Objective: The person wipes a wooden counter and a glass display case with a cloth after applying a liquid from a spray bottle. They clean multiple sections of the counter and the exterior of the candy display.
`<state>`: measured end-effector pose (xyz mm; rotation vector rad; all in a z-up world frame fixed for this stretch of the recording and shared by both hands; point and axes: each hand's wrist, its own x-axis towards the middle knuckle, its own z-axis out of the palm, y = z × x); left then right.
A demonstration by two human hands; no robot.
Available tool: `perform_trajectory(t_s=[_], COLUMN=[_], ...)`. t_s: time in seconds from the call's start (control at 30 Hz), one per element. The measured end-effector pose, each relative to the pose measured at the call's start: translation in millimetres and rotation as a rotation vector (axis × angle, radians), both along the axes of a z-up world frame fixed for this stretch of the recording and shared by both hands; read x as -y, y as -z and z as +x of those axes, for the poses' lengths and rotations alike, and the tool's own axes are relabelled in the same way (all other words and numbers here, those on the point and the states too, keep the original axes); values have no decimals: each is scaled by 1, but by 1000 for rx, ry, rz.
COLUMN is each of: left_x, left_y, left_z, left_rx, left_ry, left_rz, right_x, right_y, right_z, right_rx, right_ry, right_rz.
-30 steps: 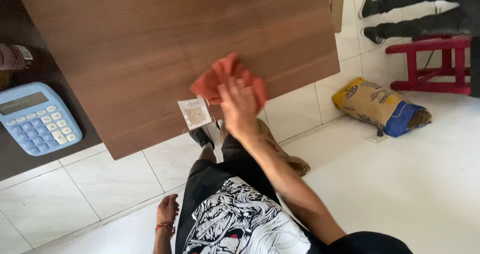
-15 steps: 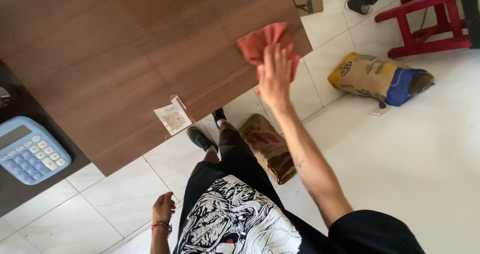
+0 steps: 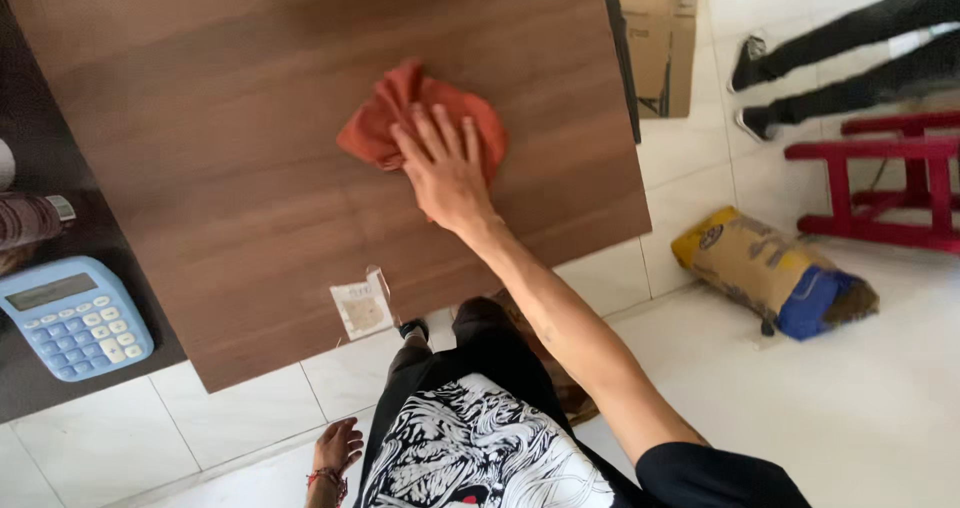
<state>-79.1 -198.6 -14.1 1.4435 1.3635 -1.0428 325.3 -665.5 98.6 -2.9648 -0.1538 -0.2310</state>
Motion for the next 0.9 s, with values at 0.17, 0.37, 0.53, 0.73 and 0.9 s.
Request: perform_trajectory(t_s=[0.17, 0.37, 0.53, 0.73, 0.9], left_x=[58, 97, 106, 126, 147], left_y=[12, 2, -1, -6, -2], left_z=[9, -13, -34, -66, -94], left_rx=[76, 76, -22, -4, -46], left_ry=[-112, -122, -210, -358, 22], left_rz=[-44, -11, -8, -31, 32], right_x=[11, 135, 261, 257, 66], right_y=[-25, -28, -27, 43, 1], right_z=[124, 205, 172, 168, 150], right_rx=[-170, 211, 90, 289, 95], right_ry=[-124, -174, 130, 268, -362], right_rz=[158, 183, 92, -53, 179])
